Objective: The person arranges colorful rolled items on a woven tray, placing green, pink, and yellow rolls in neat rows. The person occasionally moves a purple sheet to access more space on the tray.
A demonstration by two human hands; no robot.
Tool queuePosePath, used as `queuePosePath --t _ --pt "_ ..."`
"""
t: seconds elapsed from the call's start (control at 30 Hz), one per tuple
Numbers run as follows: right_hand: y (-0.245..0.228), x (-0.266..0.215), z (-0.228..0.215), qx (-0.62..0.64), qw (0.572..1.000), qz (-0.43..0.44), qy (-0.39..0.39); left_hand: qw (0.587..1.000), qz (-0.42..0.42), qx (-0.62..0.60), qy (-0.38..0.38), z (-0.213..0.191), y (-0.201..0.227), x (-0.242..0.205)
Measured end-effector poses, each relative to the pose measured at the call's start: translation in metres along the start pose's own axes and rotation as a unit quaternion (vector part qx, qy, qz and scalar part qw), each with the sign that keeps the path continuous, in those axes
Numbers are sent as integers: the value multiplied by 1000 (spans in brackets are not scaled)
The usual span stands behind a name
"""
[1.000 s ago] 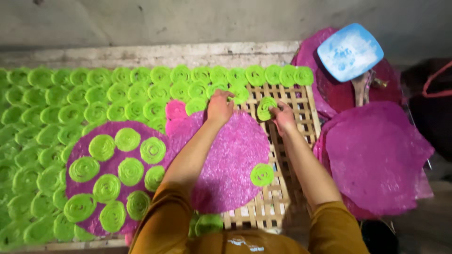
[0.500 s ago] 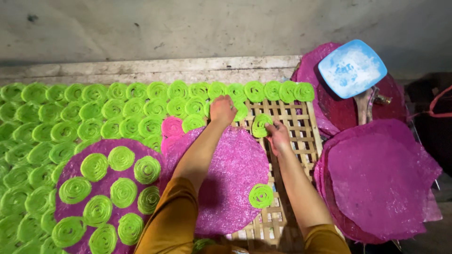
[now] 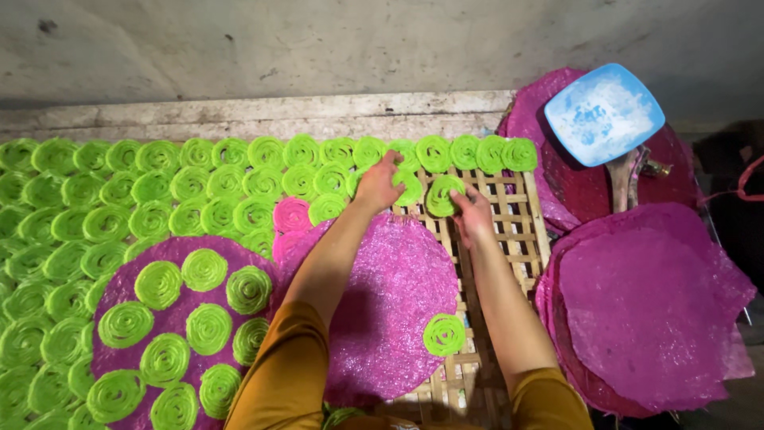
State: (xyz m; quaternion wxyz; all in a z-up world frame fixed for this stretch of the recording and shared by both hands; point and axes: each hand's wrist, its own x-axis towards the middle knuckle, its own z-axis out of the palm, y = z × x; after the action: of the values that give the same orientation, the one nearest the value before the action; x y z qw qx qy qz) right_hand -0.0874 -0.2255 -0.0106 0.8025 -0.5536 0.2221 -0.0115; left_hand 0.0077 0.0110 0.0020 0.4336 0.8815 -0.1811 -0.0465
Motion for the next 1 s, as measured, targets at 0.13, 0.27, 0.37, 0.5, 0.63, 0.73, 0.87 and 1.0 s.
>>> queuePosePath --t 0.13,0.27,0.37,0.5,0.63,0.73,0.87,1.0 --pt "-7 7 8 -3 1000 -6 6 1000 -15 -25 -8 5 -11 12" --pt "-7 10 11 29 1000 -12 0 998 -48 38 -32 -3 -1 9" --pt "-8 15 12 23 1000 -20 -6 991 -74 89 -61 -20 14 2" --pt "-3 22 16 55 998 -16 -38 995 -42 72 -50 -39 26 -4" --pt "7 35 23 -17 999 9 -29 997 -15 62 -38 -41 26 -4" --pt "15 38 26 -217 973 -79 6 998 3 59 -8 -39 25 -7" --pt "13 28 33 -444 860 -250 13 995 59 70 49 -42 32 -18" --pt "-11 1 53 -481 805 -345 24 987 91 90 100 -45 47 -44"
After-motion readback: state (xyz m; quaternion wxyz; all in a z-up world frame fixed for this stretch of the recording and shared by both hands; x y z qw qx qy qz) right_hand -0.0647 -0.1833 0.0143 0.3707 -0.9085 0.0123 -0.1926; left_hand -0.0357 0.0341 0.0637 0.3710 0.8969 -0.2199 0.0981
